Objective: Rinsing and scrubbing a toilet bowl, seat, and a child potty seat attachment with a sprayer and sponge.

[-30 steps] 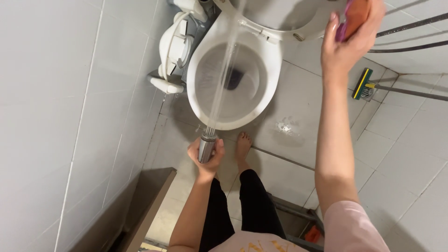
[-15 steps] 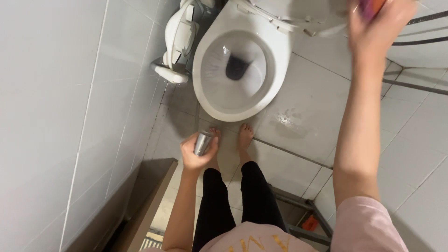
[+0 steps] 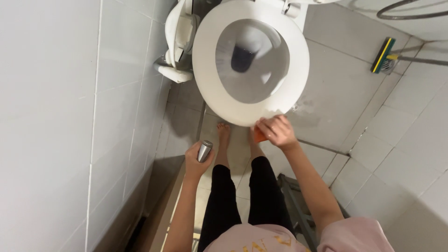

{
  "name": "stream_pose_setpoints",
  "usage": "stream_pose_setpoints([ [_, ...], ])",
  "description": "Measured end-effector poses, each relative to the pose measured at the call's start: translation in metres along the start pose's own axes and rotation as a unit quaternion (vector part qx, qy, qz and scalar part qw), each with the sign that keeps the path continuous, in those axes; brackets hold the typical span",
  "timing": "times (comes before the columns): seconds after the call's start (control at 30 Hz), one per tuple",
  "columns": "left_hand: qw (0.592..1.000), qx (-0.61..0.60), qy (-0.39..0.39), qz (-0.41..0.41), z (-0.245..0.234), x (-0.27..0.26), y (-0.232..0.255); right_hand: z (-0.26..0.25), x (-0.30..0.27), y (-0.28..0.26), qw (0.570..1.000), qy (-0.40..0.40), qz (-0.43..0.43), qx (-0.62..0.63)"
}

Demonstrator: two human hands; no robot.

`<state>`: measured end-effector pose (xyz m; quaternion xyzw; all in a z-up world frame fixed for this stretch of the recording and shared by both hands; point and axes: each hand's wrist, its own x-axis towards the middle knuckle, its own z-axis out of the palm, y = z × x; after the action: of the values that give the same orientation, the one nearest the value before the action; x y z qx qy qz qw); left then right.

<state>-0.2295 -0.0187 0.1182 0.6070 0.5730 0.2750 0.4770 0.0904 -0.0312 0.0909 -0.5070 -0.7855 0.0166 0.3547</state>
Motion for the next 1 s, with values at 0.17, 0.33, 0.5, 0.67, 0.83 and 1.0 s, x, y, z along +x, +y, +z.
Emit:
stream_pose_setpoints([
  [0.17,0.998,0.027,-0.046,0.039,0.001,-0.006,-0.038,0.07,-0.062,-0.003,0.988,-0.151,-0.016,-0.043],
  [0.33,0.996,0.035,-0.08,0.021,0.005,0.003,-0.04,0.124,-0.1,0.009,0.972,-0.222,0.008,-0.075],
  [0.5,0.996,0.03,-0.07,0.055,0.008,0.019,-0.024,0.141,-0.106,0.017,0.955,-0.284,0.023,-0.081],
  [0.67,0.992,0.055,-0.077,0.078,0.016,0.03,-0.023,0.126,-0.095,0.02,0.93,-0.334,0.138,0.061],
  [0.83,0.986,0.075,-0.132,0.066,0.041,0.037,-0.026,0.091,-0.121,0.004,0.922,-0.151,0.343,0.094],
  [1.0,0.971,0.08,-0.202,0.1,0.083,0.042,-0.016,0.086,-0.154,-0.007,0.883,-0.105,0.451,0.078],
])
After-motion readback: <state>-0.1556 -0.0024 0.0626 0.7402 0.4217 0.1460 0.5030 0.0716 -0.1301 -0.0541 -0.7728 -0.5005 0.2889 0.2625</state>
